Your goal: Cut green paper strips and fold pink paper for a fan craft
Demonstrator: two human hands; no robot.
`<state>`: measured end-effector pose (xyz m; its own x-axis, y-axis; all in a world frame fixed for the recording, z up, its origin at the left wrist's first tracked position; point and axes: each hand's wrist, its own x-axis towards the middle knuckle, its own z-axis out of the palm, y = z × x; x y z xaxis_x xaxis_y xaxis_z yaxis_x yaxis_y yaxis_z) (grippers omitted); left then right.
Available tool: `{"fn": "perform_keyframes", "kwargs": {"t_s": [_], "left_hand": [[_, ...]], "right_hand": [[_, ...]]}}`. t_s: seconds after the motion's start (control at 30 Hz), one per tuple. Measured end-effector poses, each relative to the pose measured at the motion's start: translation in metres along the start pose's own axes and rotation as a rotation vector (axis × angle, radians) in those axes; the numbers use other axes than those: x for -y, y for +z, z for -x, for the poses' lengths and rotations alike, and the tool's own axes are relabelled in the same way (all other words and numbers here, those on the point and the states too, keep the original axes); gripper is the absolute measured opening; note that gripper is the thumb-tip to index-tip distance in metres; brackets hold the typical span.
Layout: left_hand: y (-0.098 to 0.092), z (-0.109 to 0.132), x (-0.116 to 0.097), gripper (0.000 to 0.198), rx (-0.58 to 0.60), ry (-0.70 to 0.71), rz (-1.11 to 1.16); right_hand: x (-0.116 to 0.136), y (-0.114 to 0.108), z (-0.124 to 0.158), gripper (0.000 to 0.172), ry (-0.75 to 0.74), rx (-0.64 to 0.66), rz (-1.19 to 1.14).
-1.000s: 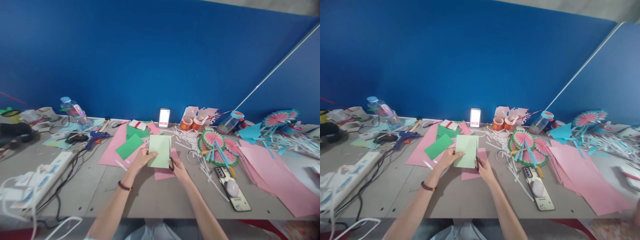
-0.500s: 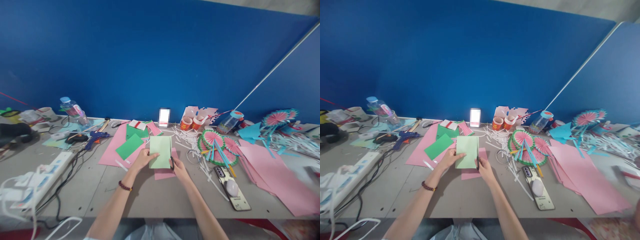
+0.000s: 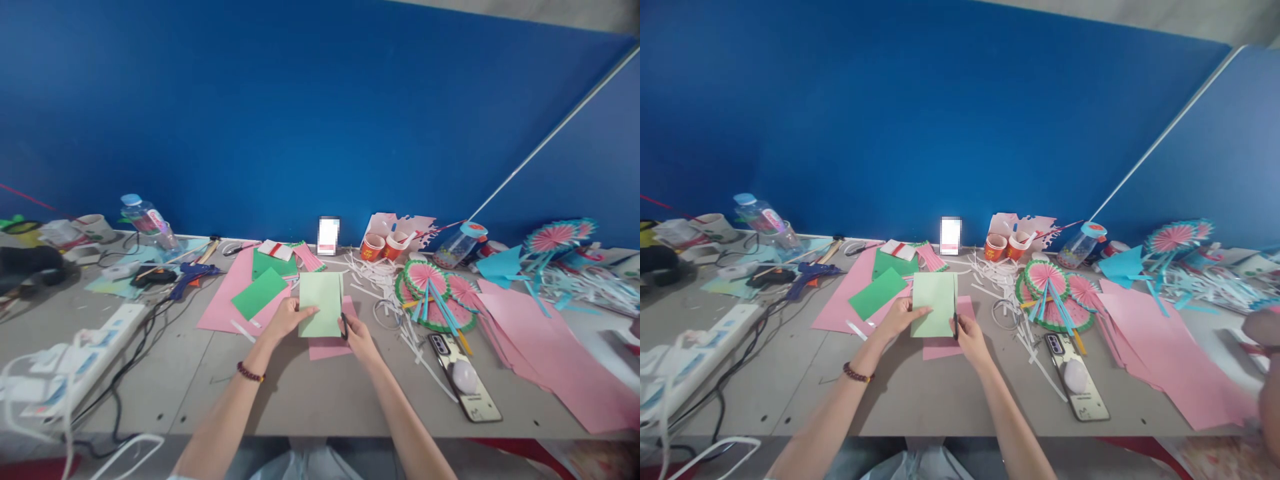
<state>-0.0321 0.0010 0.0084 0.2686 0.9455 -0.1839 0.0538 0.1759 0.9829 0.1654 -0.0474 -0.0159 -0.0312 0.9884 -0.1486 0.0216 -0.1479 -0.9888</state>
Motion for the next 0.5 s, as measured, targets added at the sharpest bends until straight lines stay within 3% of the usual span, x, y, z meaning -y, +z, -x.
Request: {"fn": "perform_keyframes", "kwargs": {"t_s": [0.5], "left_hand": [[-0.0009, -0.0008, 0.0003, 0.044, 0.033, 0.015, -0.046]], "right_hand": [[-0.0079, -0.0019, -0.0009, 0.050, 0.004, 0.027, 0.006]]}}
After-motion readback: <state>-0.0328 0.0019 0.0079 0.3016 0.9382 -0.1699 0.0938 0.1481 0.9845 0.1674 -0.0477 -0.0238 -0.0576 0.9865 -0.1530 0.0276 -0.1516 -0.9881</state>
